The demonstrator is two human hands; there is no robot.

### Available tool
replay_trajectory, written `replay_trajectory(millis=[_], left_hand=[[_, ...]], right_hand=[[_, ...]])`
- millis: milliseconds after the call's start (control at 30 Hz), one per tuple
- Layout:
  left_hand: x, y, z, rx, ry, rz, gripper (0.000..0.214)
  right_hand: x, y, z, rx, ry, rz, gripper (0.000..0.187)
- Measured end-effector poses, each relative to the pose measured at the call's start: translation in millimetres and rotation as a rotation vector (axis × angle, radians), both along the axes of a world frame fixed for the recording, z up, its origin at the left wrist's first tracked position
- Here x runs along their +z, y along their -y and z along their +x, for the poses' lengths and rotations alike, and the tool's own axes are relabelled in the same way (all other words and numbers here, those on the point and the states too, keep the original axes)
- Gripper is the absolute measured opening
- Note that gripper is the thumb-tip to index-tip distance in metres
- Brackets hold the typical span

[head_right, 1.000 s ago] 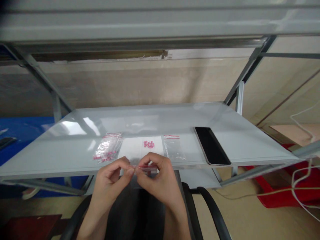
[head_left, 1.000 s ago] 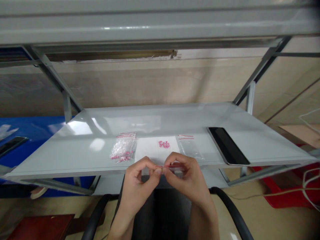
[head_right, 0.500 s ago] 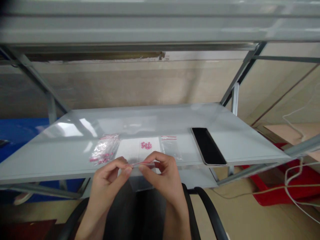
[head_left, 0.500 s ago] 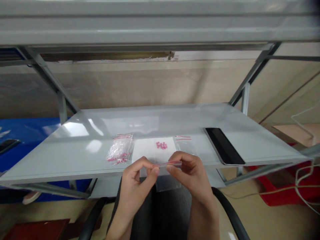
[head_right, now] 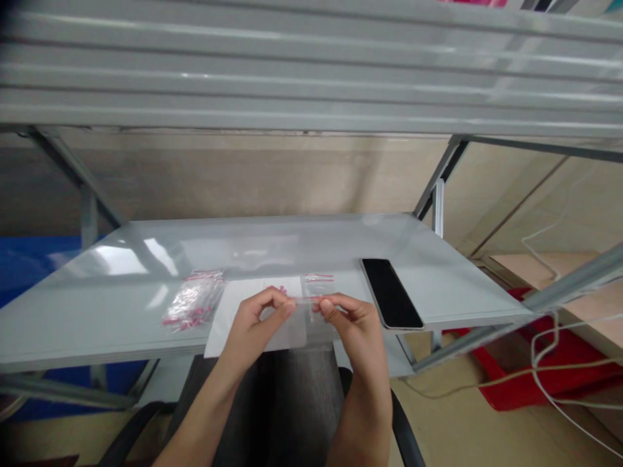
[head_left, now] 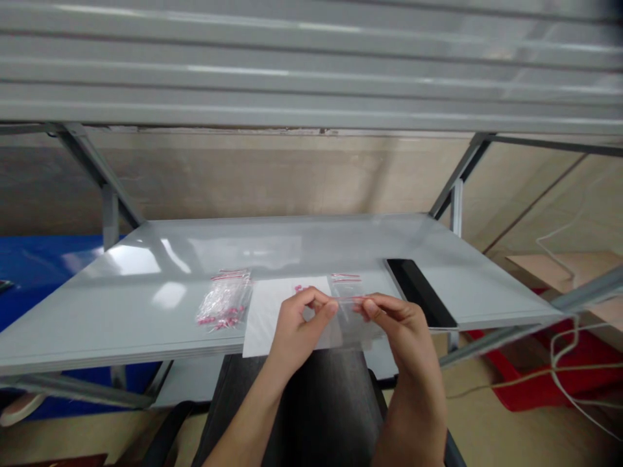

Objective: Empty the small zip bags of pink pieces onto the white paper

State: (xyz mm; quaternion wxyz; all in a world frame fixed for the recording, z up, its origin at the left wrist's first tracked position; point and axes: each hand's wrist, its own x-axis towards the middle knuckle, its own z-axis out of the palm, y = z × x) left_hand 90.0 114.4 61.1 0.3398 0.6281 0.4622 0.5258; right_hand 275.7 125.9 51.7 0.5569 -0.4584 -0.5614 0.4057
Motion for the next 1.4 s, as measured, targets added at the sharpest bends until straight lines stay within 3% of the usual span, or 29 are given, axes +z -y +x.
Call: replay_trajectory(millis=[233,400,633,833,933,1067,1133,1233,1400], left_hand=[[-2.1,-50.5,22.5,0.069,-0.136,0.014,0.011],[-3.7,-66.4,27.7,0.149,-0.267,0.011,0.005],[5.9,-51.6,10.8,0.287,-0.358,0.104,0.023],[6.4,-11.8,-39.6,0.44,-0.387,0.227,0.017],[-2.8,11.1,-71.5,0.568,-0.421,0.268,0.016],[-18.4,37.5,-116.6,0.695,-0.475,0.252,0.022],[-25.9,46.5,-137.8,0.683,-0.495,0.213,0.026],[-35.7,53.5,-160.3,0.627,-0.499,0.158,0.023],[-44.2,52.8,-167.2,0.642,-0.426,0.138,0.014]], right_hand=[[3.9,-43.3,6.6,-0.16,0.222,0.021,0.037],[-4.4,-62.8,12.1,-0.258,0.358,0.004,0.045],[-8.8,-67.8,10.7,-0.357,0.55,-0.006,0.037],[4.1,-50.8,-4.5,-0.412,0.612,0.133,0.039],[13.1,-28.3,-51.9,-0.298,0.58,0.255,0.031],[15.1,5.5,-139.2,0.244,0.573,0.46,0.039],[9.5,16.4,-172.9,0.384,0.645,0.47,0.04],[-2.6,23.2,-197.8,0.441,0.704,0.461,0.042],[-8.7,27.9,-193.1,0.43,0.533,0.442,0.044]])
